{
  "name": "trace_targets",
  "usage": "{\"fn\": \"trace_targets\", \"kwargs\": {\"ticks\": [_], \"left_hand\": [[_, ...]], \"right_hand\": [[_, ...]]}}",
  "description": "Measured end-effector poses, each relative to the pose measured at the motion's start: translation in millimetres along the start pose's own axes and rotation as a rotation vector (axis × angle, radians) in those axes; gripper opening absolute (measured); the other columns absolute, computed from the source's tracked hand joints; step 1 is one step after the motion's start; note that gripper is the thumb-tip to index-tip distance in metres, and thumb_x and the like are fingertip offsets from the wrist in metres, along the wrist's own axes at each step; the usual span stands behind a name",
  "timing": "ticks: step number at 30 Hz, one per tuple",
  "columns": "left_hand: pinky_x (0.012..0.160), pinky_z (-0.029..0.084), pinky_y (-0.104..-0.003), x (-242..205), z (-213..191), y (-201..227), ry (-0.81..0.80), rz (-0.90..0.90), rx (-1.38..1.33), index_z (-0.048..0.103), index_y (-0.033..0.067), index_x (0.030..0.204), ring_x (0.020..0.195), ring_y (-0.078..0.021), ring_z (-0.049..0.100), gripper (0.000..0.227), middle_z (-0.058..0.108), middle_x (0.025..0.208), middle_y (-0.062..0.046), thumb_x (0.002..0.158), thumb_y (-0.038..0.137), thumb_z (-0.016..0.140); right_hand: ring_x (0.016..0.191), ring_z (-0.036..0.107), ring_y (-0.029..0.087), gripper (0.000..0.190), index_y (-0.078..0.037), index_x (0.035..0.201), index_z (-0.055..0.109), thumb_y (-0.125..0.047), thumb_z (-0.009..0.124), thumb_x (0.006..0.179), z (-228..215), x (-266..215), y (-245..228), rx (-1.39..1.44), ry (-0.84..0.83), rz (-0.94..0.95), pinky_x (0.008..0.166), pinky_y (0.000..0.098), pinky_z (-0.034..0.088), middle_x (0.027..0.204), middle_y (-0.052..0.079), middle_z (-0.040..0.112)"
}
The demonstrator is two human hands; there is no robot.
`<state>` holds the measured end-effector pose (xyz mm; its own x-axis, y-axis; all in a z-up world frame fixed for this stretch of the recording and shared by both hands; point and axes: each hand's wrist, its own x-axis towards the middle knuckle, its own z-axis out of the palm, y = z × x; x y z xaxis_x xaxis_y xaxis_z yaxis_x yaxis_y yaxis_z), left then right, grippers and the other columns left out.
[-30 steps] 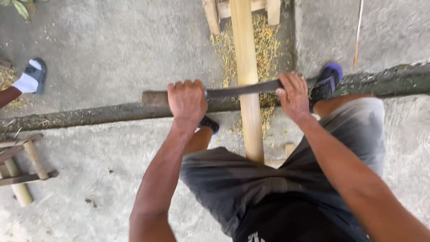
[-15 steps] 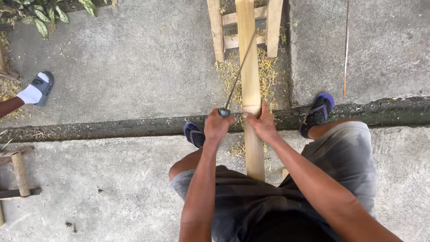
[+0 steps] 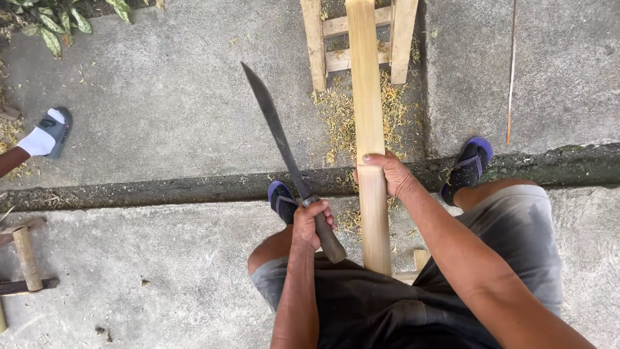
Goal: Shave the outer layer of a bamboo pole using a machete.
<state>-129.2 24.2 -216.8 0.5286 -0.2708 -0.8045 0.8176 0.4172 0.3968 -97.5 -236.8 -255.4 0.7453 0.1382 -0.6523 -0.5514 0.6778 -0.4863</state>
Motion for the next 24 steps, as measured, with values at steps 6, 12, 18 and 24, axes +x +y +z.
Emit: {"fn": "trace_targets", "kwargs": {"ticks": [6, 12, 18, 24], "left_hand": [[0.051, 0.054, -0.04, 28.9, -4.8, -9.5, -0.012, 0.054, -0.05, 0.062, 0.0036, 0.087, 0.055, -0.0219, 0.062, 0.016, 0.062, 0.069, -0.009, 0.083, 0.012, 0.075], [0.051, 0.053, -0.04, 41.5, 34.6, 10.4, -0.021, -0.058, -0.109, 0.06, 0.0055, 0.088, 0.055, -0.0224, 0.061, 0.017, 0.062, 0.069, -0.008, 0.083, 0.013, 0.075], [0.053, 0.053, -0.041, 55.5, 43.1, 21.0, -0.024, -0.129, -0.126, 0.059, 0.0058, 0.093, 0.057, -0.0225, 0.061, 0.021, 0.06, 0.069, -0.008, 0.08, 0.01, 0.075], [0.052, 0.052, -0.039, 63.1, 36.0, 21.6, 0.002, -0.165, -0.059, 0.058, 0.0048, 0.092, 0.055, -0.0221, 0.06, 0.02, 0.06, 0.069, -0.01, 0.081, 0.008, 0.074]], "right_hand": [[0.088, 0.073, 0.034, 0.073, 0.0, 0.139, 0.053, -0.025, 0.082, 0.077, -0.3, 14.2, -22.2, 0.171, -0.193, 0.032, 0.084, 0.0492, 0.062, 0.1, 0.02, 0.07], [0.091, 0.072, 0.032, 0.079, -0.001, 0.147, 0.049, -0.025, 0.082, 0.079, 8.4, 32.3, -48.1, 0.273, -0.303, 0.026, 0.086, 0.0491, 0.06, 0.106, 0.02, 0.07], [0.08, 0.072, 0.031, 0.081, 0.002, 0.142, 0.051, -0.021, 0.085, 0.071, 21.2, 27.1, -60.2, 0.078, -0.182, -0.006, 0.072, 0.0475, 0.062, 0.095, 0.019, 0.07], [0.076, 0.072, 0.026, 0.069, 0.009, 0.132, 0.054, -0.015, 0.084, 0.075, 49.0, 14.4, -60.7, -0.331, 0.276, -0.126, 0.067, 0.0394, 0.065, 0.095, 0.017, 0.07]]}}
